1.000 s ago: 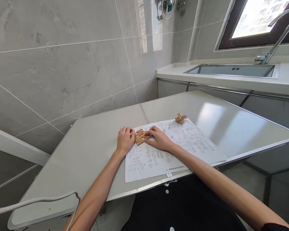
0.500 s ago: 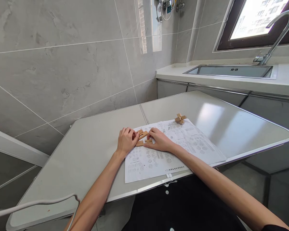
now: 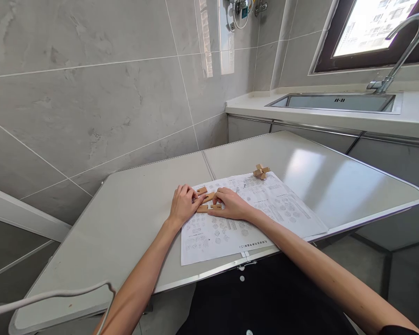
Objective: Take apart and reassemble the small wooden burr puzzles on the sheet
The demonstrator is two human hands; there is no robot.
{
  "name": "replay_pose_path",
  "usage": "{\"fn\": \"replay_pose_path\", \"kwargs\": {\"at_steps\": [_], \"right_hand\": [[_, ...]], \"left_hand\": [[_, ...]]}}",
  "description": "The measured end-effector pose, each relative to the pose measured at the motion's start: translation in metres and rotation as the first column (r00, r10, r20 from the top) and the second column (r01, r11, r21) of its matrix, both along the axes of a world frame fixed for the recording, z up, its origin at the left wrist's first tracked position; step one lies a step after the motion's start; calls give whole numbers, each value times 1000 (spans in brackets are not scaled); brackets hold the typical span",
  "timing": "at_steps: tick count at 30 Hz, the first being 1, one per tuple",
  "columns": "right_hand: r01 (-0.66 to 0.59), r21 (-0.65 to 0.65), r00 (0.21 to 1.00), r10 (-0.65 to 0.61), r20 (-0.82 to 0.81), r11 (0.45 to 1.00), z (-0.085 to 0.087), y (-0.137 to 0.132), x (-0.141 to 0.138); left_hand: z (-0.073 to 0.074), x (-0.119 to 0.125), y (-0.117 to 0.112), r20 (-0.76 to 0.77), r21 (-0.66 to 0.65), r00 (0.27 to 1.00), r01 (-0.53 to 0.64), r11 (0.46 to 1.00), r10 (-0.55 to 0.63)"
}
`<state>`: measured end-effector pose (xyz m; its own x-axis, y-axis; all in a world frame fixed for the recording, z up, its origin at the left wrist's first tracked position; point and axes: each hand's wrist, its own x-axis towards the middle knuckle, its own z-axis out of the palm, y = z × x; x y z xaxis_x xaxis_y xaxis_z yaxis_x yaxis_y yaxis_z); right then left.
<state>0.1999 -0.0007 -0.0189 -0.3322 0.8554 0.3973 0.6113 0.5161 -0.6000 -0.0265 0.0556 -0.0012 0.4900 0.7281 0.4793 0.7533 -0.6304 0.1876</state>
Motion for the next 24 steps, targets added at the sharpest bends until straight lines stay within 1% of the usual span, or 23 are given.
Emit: {"fn": "replay_pose_path", "kwargs": {"at_steps": [5,11,13,15,17,21,24], "right_hand": [[-4,1,1000,4,-6,1000,0,0,0],[-4,6,1000,4,12,1000,1,0,0],[-7,4,1000,7,12,1000,1,0,0],[-15,0,1000,15,10,1000,2,0,0],[-19,-7,1000,19,10,1000,2,1,0],[-18,-29,1000,18,12,999,2,1,1],[-35,-26,999,35,16,999,2,2,1]], "left_hand": [[0,-1,0,20,-36,1000,15,999,-14],[1,1,-1,74,-64,993,92,994,-87],[3,3,-2,115,-75,989,98,992,-89],[6,4,-3,184,-101,981,80,992,-61],[8,5,-4,270,-161,963,58,985,-12],[12,6,-6,411,-326,903,20,945,122],[12,7,-7,481,-377,859,21,926,176]]}}
